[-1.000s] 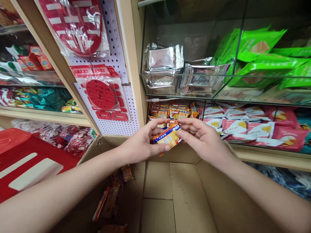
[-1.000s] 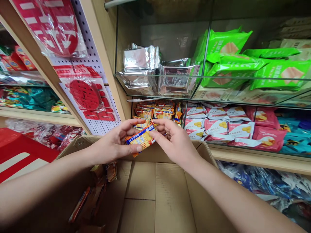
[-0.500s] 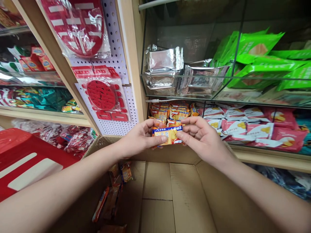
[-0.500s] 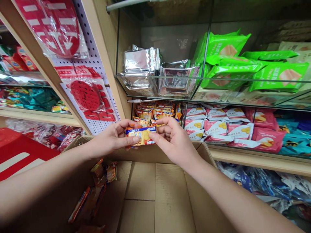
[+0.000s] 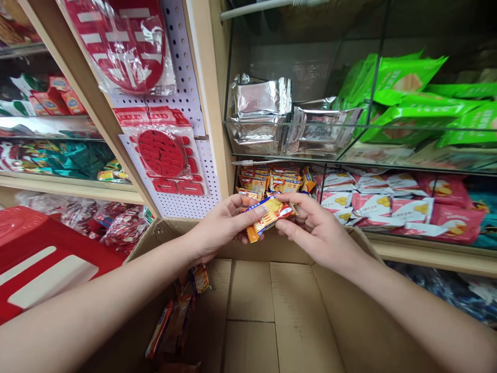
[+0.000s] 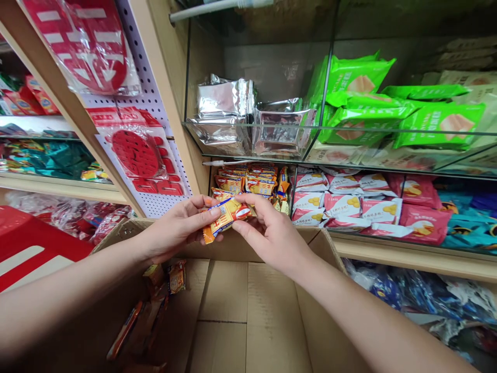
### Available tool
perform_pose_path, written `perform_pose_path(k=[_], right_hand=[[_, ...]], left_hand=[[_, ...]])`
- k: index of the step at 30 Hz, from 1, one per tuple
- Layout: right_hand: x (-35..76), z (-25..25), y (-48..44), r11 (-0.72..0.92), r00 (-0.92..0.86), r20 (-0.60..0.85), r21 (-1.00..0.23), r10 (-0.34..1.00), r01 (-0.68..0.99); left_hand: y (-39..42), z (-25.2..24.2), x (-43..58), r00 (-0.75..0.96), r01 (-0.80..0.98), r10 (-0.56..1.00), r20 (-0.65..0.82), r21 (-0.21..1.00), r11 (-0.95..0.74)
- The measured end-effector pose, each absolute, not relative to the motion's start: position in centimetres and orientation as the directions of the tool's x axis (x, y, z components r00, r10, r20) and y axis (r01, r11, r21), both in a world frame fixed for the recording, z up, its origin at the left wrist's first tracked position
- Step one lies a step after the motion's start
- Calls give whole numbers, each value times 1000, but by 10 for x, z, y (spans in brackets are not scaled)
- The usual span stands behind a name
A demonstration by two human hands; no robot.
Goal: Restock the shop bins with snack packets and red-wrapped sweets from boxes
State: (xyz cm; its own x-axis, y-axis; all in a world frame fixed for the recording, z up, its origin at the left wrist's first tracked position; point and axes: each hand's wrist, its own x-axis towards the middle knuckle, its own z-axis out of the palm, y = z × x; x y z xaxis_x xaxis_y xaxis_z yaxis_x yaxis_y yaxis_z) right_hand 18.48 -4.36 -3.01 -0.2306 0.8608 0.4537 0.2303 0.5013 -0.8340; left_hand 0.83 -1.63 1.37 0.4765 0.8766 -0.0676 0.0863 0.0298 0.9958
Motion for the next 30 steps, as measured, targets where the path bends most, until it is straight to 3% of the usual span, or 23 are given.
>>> perform_pose_path(k=[9,30], right_hand=[[185,-30,-44,549,-265,484,-775,834,312],[187,-30,-45,541,-281,465,-760,840,359]], left_hand=[[-14,14,8,408,151,910,-76,988,15],[-17,14,10,400,221,911,-101,975,11]])
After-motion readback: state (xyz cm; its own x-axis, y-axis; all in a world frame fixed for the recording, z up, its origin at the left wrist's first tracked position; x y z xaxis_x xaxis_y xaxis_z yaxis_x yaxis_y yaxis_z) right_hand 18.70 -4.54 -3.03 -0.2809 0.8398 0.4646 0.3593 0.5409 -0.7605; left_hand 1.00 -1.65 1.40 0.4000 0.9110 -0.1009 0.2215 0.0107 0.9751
